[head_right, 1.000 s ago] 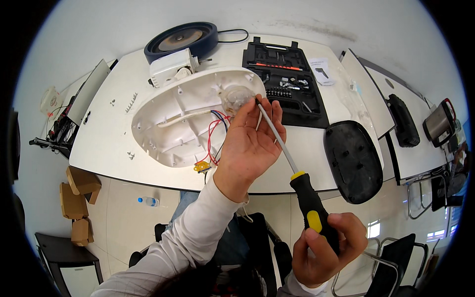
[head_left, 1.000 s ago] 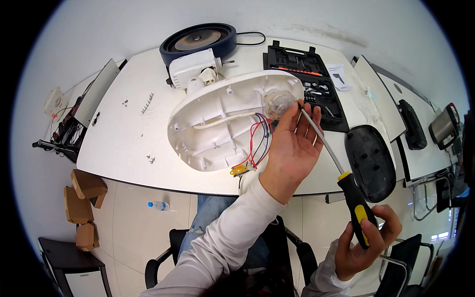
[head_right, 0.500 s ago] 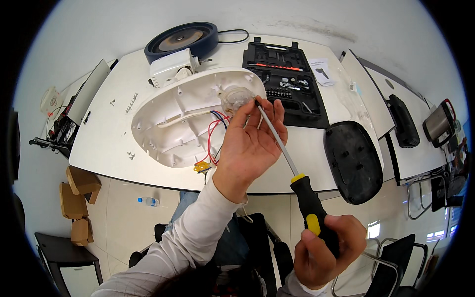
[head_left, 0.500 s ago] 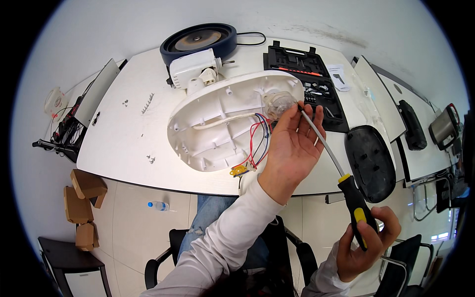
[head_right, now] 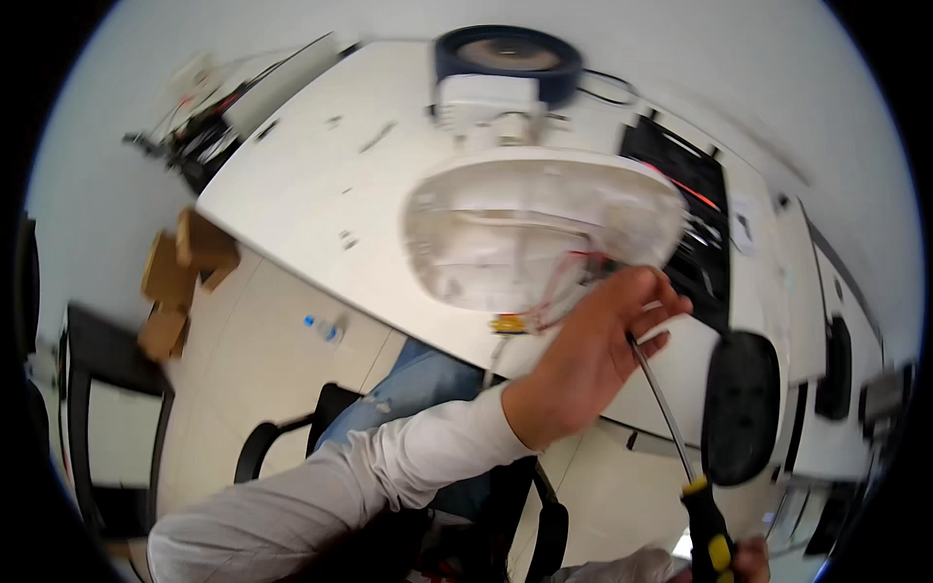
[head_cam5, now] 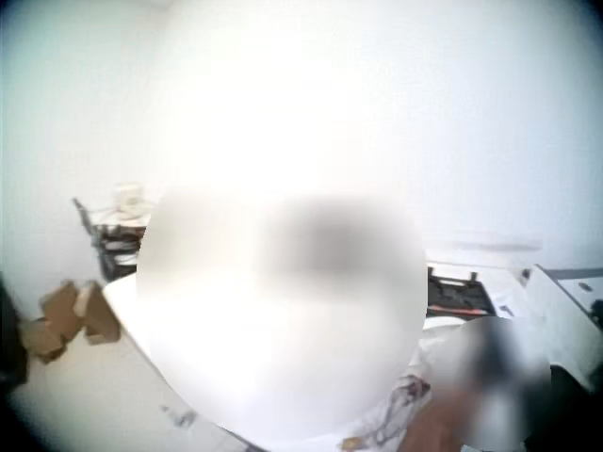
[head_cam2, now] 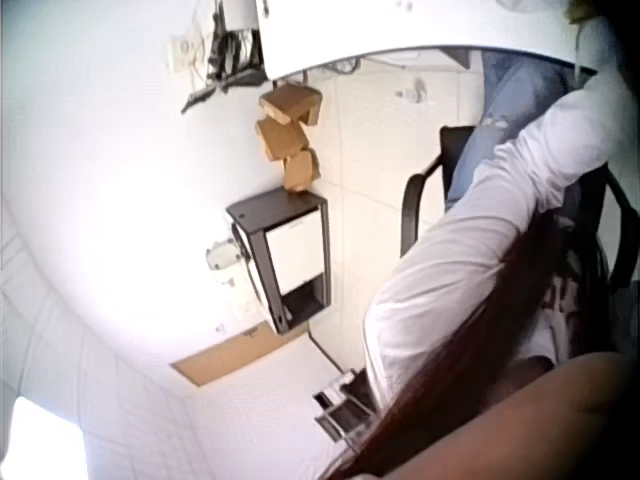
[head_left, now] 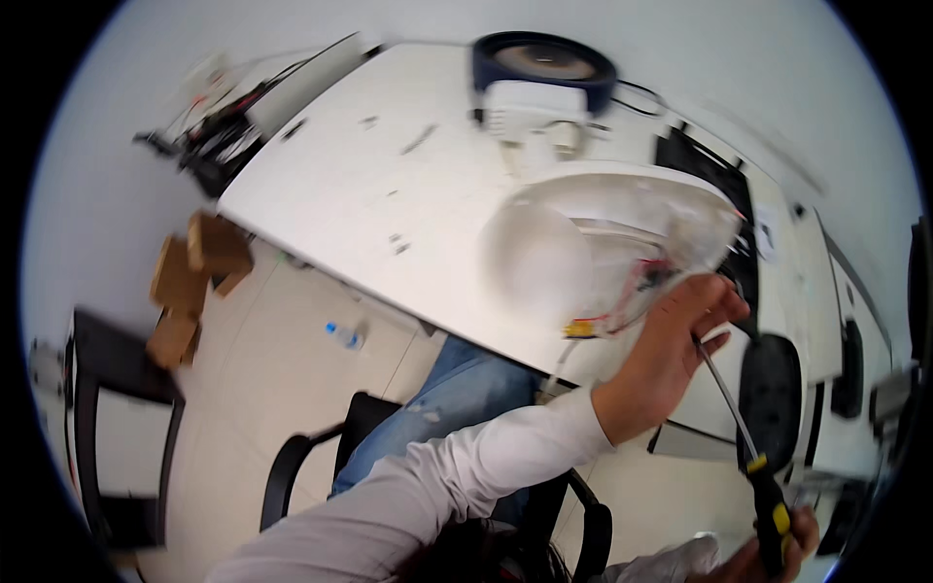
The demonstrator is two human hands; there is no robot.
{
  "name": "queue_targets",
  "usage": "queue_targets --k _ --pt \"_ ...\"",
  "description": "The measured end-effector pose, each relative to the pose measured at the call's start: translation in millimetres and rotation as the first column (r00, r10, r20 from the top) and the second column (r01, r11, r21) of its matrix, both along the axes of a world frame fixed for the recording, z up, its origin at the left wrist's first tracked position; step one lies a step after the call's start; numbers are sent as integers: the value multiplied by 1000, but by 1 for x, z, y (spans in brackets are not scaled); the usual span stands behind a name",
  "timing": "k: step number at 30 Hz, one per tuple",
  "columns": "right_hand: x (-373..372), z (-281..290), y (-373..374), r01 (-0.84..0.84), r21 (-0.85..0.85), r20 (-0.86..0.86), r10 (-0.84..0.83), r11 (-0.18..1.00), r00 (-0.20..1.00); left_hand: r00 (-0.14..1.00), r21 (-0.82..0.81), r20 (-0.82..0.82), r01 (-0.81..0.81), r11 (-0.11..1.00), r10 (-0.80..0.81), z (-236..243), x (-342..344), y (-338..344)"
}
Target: The person uses a screwdriver to tighten screws on the internal wiring of a white plastic device housing. They repeatedly adjust the device's position and re-engage the screwdriver with the same internal components throughout the clip.
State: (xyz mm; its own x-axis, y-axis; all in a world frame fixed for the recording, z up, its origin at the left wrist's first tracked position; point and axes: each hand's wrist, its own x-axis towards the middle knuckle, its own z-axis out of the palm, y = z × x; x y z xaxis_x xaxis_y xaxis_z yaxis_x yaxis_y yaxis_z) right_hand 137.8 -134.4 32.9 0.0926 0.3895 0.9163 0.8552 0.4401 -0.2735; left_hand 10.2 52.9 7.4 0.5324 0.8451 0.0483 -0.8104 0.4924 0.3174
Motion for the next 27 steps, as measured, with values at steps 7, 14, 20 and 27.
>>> queue_targets --k 7,14,20,27 --pt "-12 6 6 -148 21 -66 149 989 987 664 545 -328 -448 708 672 -29 -99 -35" --pt "-5 -6 13 -170 -20 -20 169 985 985 -413 928 -372 -165 333 831 -68 -239 14" --pt "-11 -1 21 -152 -106 76 160 983 984 -658 858 -339 77 508 672 -81 -302 78" --pt "-14 -3 22 -70 -131 68 79 989 995 -783 820 -209 186 542 586 -80 -303 106"
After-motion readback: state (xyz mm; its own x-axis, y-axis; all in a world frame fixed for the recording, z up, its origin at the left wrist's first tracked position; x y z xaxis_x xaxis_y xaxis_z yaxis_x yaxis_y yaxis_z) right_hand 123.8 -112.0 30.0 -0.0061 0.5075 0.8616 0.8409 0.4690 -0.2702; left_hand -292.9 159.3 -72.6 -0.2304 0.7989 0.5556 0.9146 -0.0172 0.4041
